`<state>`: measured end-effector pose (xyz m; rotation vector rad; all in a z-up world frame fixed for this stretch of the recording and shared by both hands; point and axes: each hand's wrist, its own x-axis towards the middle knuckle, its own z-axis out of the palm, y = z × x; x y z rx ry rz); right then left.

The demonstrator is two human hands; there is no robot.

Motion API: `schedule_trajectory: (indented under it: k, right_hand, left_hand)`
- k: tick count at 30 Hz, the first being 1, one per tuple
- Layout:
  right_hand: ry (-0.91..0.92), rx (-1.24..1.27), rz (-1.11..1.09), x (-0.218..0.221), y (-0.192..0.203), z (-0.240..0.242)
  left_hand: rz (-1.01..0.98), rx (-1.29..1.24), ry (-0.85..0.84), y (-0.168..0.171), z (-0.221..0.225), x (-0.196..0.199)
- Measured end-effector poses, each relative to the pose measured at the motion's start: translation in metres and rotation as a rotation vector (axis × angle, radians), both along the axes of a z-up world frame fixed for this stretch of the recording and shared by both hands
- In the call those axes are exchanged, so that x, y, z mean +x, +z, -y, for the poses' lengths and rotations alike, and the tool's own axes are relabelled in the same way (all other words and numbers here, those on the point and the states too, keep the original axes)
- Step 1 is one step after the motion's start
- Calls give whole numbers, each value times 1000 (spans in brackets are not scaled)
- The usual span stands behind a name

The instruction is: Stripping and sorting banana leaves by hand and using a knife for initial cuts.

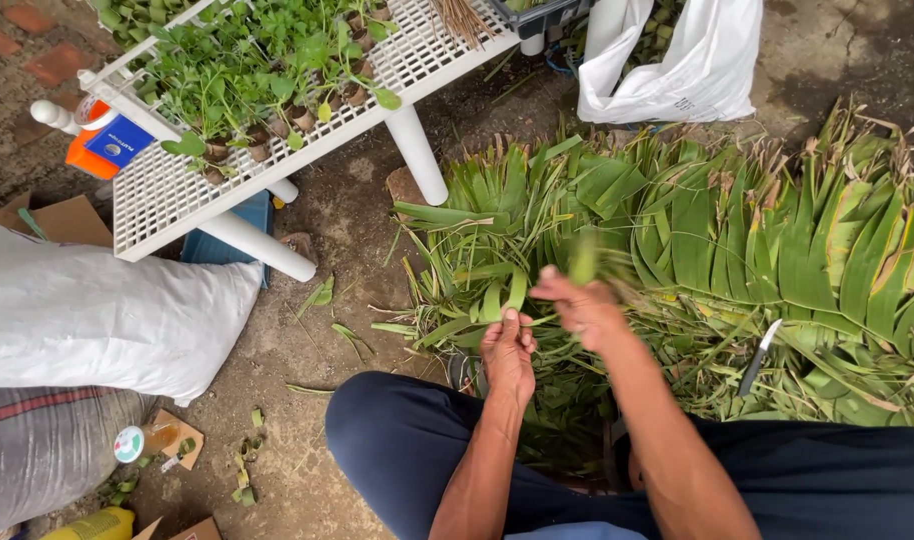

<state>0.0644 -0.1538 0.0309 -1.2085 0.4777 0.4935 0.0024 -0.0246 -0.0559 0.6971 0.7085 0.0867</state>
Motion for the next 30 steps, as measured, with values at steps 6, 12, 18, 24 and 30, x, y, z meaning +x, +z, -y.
schedule_trajectory:
  k: [6, 12, 18, 24, 30]
  right_hand:
    - [-239, 138, -54, -7, -84, -35]
    - [-298, 81, -20, -10, -64, -33]
    - [-362, 25, -127, 7, -56, -25]
    - [-578, -9, -122, 43, -24, 27]
    - [-431, 75, -70, 23, -12, 23]
  left_hand:
    - [-40, 75, -56, 46, -4, -6]
    - [-141, 255, -129, 41, -3, -4]
    - [-213, 473, -124, 66, 9, 1]
    - [-215, 467, -115, 70, -15, -15]
    - [-76, 337, -175, 45, 2, -6]
